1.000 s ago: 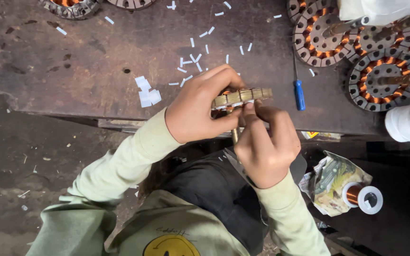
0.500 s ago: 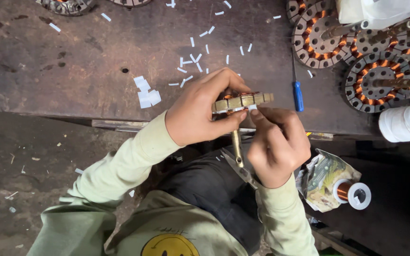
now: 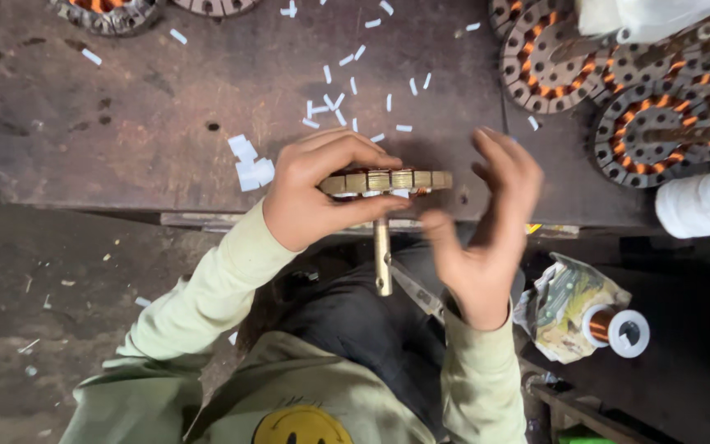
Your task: The person inserts small white rectangular pieces into slots on a circular metal component with copper windings. They use a blue screwdriver to press the pieces into place and adjust the windings. The person repeats this process for multiple slots on the component.
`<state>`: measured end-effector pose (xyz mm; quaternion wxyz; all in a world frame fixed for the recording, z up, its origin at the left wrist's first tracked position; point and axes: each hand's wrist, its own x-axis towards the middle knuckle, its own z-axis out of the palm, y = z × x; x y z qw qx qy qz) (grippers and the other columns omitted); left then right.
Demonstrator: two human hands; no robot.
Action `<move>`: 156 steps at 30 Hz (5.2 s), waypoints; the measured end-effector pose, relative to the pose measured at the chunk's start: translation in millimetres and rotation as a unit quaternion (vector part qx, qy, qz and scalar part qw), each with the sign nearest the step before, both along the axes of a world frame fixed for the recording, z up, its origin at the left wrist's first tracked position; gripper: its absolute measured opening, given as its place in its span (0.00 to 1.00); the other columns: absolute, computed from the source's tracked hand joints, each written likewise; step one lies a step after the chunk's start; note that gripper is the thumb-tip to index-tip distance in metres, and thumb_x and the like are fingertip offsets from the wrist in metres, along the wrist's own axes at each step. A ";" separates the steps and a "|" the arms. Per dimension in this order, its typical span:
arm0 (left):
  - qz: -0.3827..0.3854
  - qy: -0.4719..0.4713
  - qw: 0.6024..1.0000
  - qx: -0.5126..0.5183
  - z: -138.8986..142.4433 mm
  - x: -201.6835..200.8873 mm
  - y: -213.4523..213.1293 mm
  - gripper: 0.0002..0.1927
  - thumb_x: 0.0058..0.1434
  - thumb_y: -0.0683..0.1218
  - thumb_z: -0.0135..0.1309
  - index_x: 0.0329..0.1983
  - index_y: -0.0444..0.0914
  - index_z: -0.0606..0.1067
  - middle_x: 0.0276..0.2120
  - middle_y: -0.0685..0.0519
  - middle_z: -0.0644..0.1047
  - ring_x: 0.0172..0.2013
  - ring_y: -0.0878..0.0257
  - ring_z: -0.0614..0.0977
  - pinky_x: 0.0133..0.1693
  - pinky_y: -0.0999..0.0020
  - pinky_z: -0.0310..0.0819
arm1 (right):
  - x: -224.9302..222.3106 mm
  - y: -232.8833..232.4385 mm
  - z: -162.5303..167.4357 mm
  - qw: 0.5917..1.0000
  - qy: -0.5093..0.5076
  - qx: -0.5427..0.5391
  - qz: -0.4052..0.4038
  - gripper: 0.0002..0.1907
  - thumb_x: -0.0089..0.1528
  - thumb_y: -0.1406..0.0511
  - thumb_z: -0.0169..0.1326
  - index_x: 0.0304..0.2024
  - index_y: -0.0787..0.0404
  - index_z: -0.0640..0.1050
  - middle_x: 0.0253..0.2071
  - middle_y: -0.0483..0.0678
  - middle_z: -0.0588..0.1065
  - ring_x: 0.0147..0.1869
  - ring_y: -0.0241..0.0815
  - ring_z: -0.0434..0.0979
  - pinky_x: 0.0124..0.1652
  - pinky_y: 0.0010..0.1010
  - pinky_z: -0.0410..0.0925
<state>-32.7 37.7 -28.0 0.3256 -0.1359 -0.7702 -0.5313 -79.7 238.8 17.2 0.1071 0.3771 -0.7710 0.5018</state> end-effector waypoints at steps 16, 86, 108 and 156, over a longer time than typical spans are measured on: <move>0.020 0.058 0.996 -0.062 -14.0 30.8 20.3 0.19 0.55 0.45 0.70 0.47 0.35 0.77 0.44 0.47 0.82 0.46 0.52 0.84 0.49 0.58 0.76 | 9.7 15.9 -65.3 0.997 -0.018 -0.025 0.073 0.32 0.65 0.46 0.59 0.55 0.66 0.70 0.58 0.54 0.71 0.64 0.51 0.73 0.67 0.42 0.67; -0.053 -0.062 0.997 0.009 6.5 -5.6 -17.0 0.18 0.57 0.41 0.70 0.50 0.35 0.79 0.42 0.52 0.79 0.43 0.63 0.81 0.46 0.69 0.75 | -18.3 -3.5 67.6 0.965 -0.130 -0.174 0.149 0.17 0.83 0.60 0.48 0.54 0.61 0.55 0.41 0.63 0.76 0.32 0.44 0.79 0.33 0.29 0.73; -0.048 -0.057 0.997 0.004 5.1 -5.3 -16.8 0.18 0.58 0.42 0.70 0.50 0.35 0.79 0.41 0.52 0.79 0.42 0.64 0.82 0.45 0.70 0.75 | -20.5 -9.1 74.1 0.962 -0.141 -0.163 0.166 0.18 0.82 0.60 0.48 0.52 0.62 0.55 0.40 0.62 0.76 0.30 0.41 0.78 0.32 0.26 0.75; -0.023 -0.065 0.997 0.045 -1.5 -2.0 -16.7 0.17 0.57 0.42 0.70 0.47 0.33 0.79 0.40 0.52 0.78 0.39 0.65 0.79 0.43 0.71 0.73 | -30.4 24.7 29.3 0.940 -0.134 -0.303 0.079 0.13 0.83 0.59 0.45 0.56 0.59 0.59 0.41 0.60 0.74 0.39 0.46 0.77 0.37 0.34 0.73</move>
